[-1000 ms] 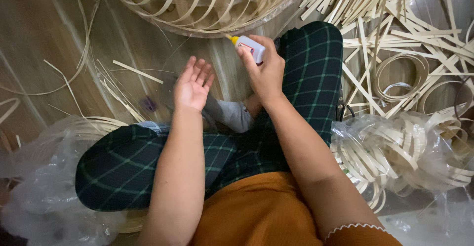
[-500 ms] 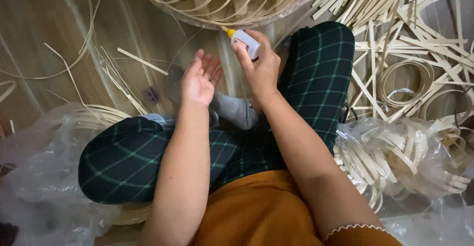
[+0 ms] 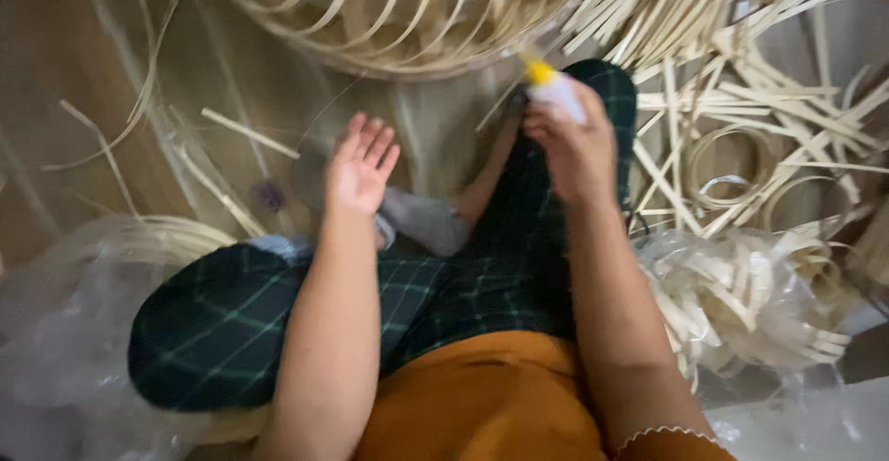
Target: The person sits on the floor and assembles a spiral-shaped basket using thin wooden strips. They apply glue to the joints, press the strips into place, and use a hammer to secure the structure.
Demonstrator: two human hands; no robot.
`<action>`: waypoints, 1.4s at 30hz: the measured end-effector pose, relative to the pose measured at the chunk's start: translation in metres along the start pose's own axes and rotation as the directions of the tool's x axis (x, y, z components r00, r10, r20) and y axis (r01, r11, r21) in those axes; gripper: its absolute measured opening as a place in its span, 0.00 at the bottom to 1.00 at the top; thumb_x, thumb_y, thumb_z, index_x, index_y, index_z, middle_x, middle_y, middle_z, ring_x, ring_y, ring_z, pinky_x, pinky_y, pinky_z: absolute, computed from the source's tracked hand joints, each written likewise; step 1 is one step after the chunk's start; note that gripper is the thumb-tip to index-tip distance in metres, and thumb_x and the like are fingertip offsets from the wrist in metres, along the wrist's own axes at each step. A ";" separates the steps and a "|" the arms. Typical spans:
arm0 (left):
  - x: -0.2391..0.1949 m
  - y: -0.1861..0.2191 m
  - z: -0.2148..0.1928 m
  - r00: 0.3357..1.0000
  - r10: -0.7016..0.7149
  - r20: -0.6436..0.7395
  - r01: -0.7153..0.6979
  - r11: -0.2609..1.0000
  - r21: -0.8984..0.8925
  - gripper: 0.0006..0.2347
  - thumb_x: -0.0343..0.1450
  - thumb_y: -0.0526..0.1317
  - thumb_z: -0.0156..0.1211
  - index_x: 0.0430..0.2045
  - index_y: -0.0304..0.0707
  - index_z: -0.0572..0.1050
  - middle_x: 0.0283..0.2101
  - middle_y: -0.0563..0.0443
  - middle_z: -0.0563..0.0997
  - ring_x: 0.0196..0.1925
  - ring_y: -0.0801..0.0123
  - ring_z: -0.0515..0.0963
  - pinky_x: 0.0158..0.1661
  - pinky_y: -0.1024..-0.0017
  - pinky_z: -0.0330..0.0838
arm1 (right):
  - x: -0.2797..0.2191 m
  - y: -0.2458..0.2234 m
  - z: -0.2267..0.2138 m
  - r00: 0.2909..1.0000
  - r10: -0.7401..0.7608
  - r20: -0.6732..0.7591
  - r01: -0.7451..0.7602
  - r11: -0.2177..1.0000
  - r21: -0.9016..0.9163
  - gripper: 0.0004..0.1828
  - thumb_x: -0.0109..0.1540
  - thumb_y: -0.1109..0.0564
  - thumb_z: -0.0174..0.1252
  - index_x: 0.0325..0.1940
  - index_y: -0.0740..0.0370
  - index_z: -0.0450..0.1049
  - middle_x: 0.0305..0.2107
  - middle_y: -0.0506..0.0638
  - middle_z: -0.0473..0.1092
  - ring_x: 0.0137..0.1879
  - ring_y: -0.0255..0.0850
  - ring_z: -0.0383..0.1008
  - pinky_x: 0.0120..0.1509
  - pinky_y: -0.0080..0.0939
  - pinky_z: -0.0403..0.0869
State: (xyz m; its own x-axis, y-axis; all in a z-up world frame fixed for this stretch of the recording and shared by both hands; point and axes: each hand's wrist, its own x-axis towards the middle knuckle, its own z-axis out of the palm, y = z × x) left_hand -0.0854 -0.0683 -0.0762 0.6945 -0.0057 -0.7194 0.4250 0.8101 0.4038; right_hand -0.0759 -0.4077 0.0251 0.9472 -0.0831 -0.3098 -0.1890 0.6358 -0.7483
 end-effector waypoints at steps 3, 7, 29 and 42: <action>0.008 -0.001 -0.013 1.000 -0.005 0.014 0.005 1.000 0.001 0.15 0.73 0.42 0.60 0.55 0.45 0.74 0.56 0.47 0.78 0.63 0.51 0.76 0.66 0.45 0.65 | -0.010 -0.030 -0.078 0.997 -0.046 -0.068 0.055 0.989 0.141 0.25 0.64 0.62 0.62 0.64 0.58 0.64 0.48 0.50 0.72 0.56 0.42 0.76 0.59 0.47 0.77; 0.021 0.004 -0.026 0.990 -0.008 -0.141 0.022 0.995 0.092 0.16 0.72 0.42 0.60 0.55 0.46 0.73 0.57 0.48 0.78 0.62 0.52 0.76 0.65 0.44 0.65 | 0.006 -0.024 -0.174 0.928 -0.147 -0.343 0.105 0.985 -0.138 0.21 0.68 0.55 0.65 0.63 0.62 0.71 0.43 0.46 0.70 0.48 0.33 0.70 0.53 0.36 0.69; 0.105 0.096 0.040 0.984 0.107 -0.140 -0.124 0.984 -0.124 0.11 0.76 0.47 0.53 0.48 0.45 0.74 0.53 0.53 0.74 0.58 0.57 0.72 0.62 0.45 0.66 | -0.028 0.024 -0.247 0.733 -0.378 -0.565 -0.472 0.315 -0.823 0.41 0.53 0.45 0.71 0.64 0.69 0.70 0.47 0.67 0.76 0.51 0.57 0.78 0.57 0.52 0.74; 0.098 0.040 -0.002 0.998 0.055 -0.042 -0.061 0.982 -0.178 0.11 0.74 0.48 0.55 0.48 0.48 0.74 0.50 0.54 0.78 0.56 0.59 0.74 0.59 0.53 0.67 | 0.032 0.014 0.002 0.964 -0.258 0.058 0.159 0.391 -0.906 0.34 0.62 0.60 0.61 0.71 0.66 0.61 0.62 0.60 0.68 0.69 0.52 0.68 0.71 0.46 0.65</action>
State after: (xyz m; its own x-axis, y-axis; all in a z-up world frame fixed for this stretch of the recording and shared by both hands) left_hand -0.0017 -0.0355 -0.1313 0.6918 0.0633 -0.7193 0.2714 0.9003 0.3402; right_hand -0.0482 -0.4004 0.0061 0.9772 -0.1999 -0.0714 -0.1580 -0.4601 -0.8737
